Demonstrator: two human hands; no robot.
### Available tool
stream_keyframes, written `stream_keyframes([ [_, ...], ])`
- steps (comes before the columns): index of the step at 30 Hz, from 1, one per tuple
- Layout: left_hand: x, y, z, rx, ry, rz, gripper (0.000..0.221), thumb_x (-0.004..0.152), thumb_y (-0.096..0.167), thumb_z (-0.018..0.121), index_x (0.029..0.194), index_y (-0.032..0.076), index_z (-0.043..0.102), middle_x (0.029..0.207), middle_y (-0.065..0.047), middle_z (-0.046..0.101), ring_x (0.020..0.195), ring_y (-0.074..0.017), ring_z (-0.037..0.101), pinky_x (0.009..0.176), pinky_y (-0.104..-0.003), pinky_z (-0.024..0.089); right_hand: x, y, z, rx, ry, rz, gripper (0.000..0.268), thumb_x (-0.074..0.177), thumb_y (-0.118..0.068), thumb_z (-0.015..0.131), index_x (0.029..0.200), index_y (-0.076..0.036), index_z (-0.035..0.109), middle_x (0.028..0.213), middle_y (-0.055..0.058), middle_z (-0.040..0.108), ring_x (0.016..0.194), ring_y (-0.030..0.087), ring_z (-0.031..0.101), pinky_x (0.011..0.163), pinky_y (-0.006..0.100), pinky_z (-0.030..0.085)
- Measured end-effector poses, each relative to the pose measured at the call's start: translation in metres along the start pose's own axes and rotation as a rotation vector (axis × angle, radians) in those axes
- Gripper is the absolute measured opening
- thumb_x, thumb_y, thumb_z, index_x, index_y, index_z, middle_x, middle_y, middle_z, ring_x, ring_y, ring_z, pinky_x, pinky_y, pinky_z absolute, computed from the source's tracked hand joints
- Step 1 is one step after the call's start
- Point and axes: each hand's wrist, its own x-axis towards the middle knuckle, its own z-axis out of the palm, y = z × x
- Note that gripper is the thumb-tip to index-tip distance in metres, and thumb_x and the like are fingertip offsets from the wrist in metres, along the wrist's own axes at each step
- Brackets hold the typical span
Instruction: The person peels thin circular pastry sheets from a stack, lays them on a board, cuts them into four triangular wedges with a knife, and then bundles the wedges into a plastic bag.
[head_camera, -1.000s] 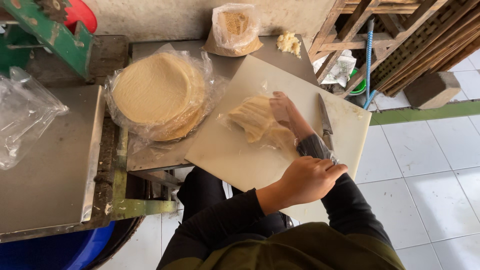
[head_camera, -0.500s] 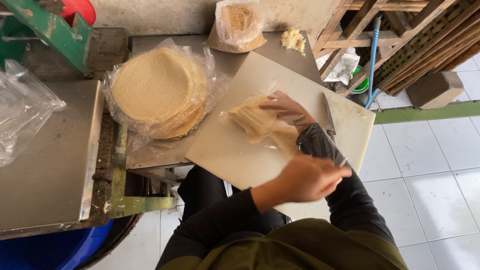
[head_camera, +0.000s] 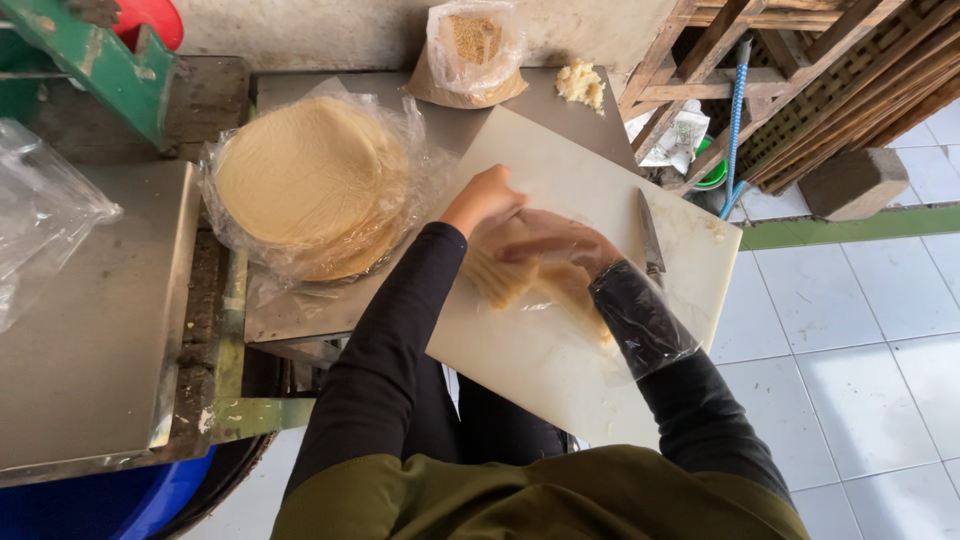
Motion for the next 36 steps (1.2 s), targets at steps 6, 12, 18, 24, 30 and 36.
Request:
stream_keyframes([
  [6,-0.018,0.015,0.012,-0.146,0.232,-0.062,0.031,0.084,0.012,0.068,0.115,0.012,0.070,0.099,-0.009,0.078,0.099,-0.0281,0.073,0.087,-0.040,0.056,-0.011,-0.032,0.014,-0.104,0.037,0.036,0.073,0.080,-0.051,0.075,0.135,-0.004,0.060,0.124,0.015,0.071,0.116,0.026,0.066,0.099,0.036,0.049],
  [12,-0.038,0.047,-0.031,-0.274,0.610,0.039,0.060,0.086,0.002,0.060,0.143,0.000,0.041,0.098,-0.012,0.070,0.098,-0.0257,0.069,0.102,-0.040,0.050,-0.017,-0.026,0.035,-0.357,0.105,-0.018,0.068,0.095,-0.055,0.061,0.138,-0.002,0.055,0.129,0.024,0.064,0.123,0.037,0.060,0.105,0.045,0.046],
  [18,-0.170,0.050,-0.189,-0.683,1.729,0.612,0.050,0.105,0.018,0.057,0.150,0.007,0.037,0.112,-0.014,0.056,0.089,-0.0214,0.051,0.085,-0.036,0.043,-0.025,-0.004,0.050,-0.290,0.274,-0.196,0.074,0.098,-0.048,0.060,0.147,0.005,0.042,0.138,0.031,0.053,0.129,0.044,0.050,0.107,0.049,0.039],
  [24,-0.235,0.119,-0.165,-0.714,1.669,0.608,0.050,0.114,0.020,0.054,0.156,0.007,0.031,0.143,-0.009,0.044,0.076,-0.0149,0.038,0.072,-0.029,0.038,-0.061,0.051,0.028,-0.974,0.247,-0.355,0.038,0.105,-0.026,0.056,0.134,-0.002,0.054,0.144,0.025,0.054,0.129,0.038,0.053,0.109,0.044,0.044],
  [30,-0.168,0.194,-0.057,-0.313,0.377,0.780,0.057,0.102,0.032,0.075,0.147,0.008,0.048,0.136,-0.012,0.063,0.114,-0.0232,0.067,0.097,-0.033,0.058,-0.108,0.112,0.003,-0.241,0.118,-0.303,0.048,0.100,-0.025,0.062,0.142,-0.008,0.045,0.152,0.011,0.048,0.141,0.030,0.047,0.116,0.041,0.039],
  [36,-0.130,0.207,0.019,0.042,-0.080,0.606,0.064,0.093,0.051,0.069,0.139,0.008,0.057,0.120,-0.018,0.072,0.109,-0.0347,0.069,0.091,-0.050,0.054,-0.120,0.100,-0.007,-0.087,0.138,-0.160,0.084,0.080,-0.044,0.079,0.150,-0.012,0.046,0.152,0.008,0.051,0.140,0.025,0.049,0.118,0.041,0.041],
])
